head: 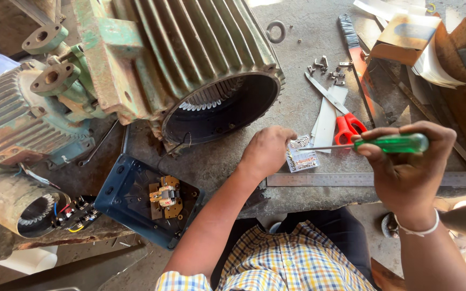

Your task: The person uses a green-handled screwdriver to unscrew and disassemble a black terminal block from an electric motor, then handles small screws and reassembles the block components by hand at the workbench, working over a disassembled motor stator.

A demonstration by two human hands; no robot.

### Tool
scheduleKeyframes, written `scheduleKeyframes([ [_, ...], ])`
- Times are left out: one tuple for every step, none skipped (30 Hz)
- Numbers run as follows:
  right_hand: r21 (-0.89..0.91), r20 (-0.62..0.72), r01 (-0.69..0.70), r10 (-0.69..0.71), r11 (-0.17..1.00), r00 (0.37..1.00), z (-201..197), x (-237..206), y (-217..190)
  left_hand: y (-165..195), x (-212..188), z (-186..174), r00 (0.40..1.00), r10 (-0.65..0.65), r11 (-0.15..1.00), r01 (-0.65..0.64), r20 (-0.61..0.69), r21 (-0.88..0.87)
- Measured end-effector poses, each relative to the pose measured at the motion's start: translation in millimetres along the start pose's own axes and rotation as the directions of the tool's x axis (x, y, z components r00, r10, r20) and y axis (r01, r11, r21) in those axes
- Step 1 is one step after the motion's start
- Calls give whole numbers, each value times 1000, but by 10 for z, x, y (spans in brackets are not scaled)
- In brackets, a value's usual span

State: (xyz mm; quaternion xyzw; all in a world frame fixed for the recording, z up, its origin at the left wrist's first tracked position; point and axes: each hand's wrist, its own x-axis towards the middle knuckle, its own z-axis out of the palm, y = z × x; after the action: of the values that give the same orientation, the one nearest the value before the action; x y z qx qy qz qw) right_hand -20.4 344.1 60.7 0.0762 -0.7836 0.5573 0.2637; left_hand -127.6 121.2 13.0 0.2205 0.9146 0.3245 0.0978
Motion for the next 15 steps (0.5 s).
scheduleKeyframes([
  [-26, 10, 37, -36, 999, 999, 20, 36, -20, 5, 36, 14, 1000, 0, 999, -1, 11, 47],
  [-49, 15, 56, -55, 997, 998, 45, 60, -36, 14, 68, 29, 1000, 1, 996, -3, 24, 94],
  [-71, 20, 76, -74, 995, 997, 67, 81, -46, 26, 95, 42, 999, 3, 990, -9, 38, 142],
  [-91, 23, 80, -79, 993, 997, 90, 99, -51, 37, 108, 53, 998, -14, 988, 4, 58, 157],
  [-116, 24, 84, -81, 990, 996, 111, 112, -53, 50, 114, 65, 996, -31, 985, 18, 79, 171],
  [-140, 25, 87, -84, 986, 996, 131, 126, -54, 60, 119, 71, 994, -49, 982, 29, 100, 187],
  [-171, 25, 91, -88, 981, 996, 153, 137, -53, 68, 122, 73, 992, -41, 977, 15, 117, 215],
  [-201, 27, 96, -92, 975, 995, 167, 149, -53, 75, 124, 72, 991, -34, 970, 1, 132, 242],
  [-193, 28, 75, -71, 978, 997, 179, 158, -55, 82, 122, 71, 988, -30, 963, -11, 149, 268],
  [-186, 30, 55, -50, 981, 998, 187, 165, -58, 92, 121, 72, 988, -39, 964, -2, 148, 264],
  [-177, 32, 36, -30, 984, 999, 192, 171, -65, 100, 121, 68, 988, -49, 965, 9, 145, 261],
  [-161, 37, 49, -44, 986, 998, 194, 174, -69, 110, 120, 68, 988, -59, 966, 20, 144, 257],
  [-145, 41, 62, -57, 988, 998, 194, 176, -77, 119, 117, 66, 989, -55, 967, 18, 139, 254],
  [-128, 44, 75, -70, 989, 997, 193, 176, -83, 127, 115, 62, 990, -50, 968, 15, 135, 252],
  [-147, 36, 71, -67, 987, 997, 193, 176, -90, 135, 115, 58, 991, -45, 968, 11, 130, 250],
])
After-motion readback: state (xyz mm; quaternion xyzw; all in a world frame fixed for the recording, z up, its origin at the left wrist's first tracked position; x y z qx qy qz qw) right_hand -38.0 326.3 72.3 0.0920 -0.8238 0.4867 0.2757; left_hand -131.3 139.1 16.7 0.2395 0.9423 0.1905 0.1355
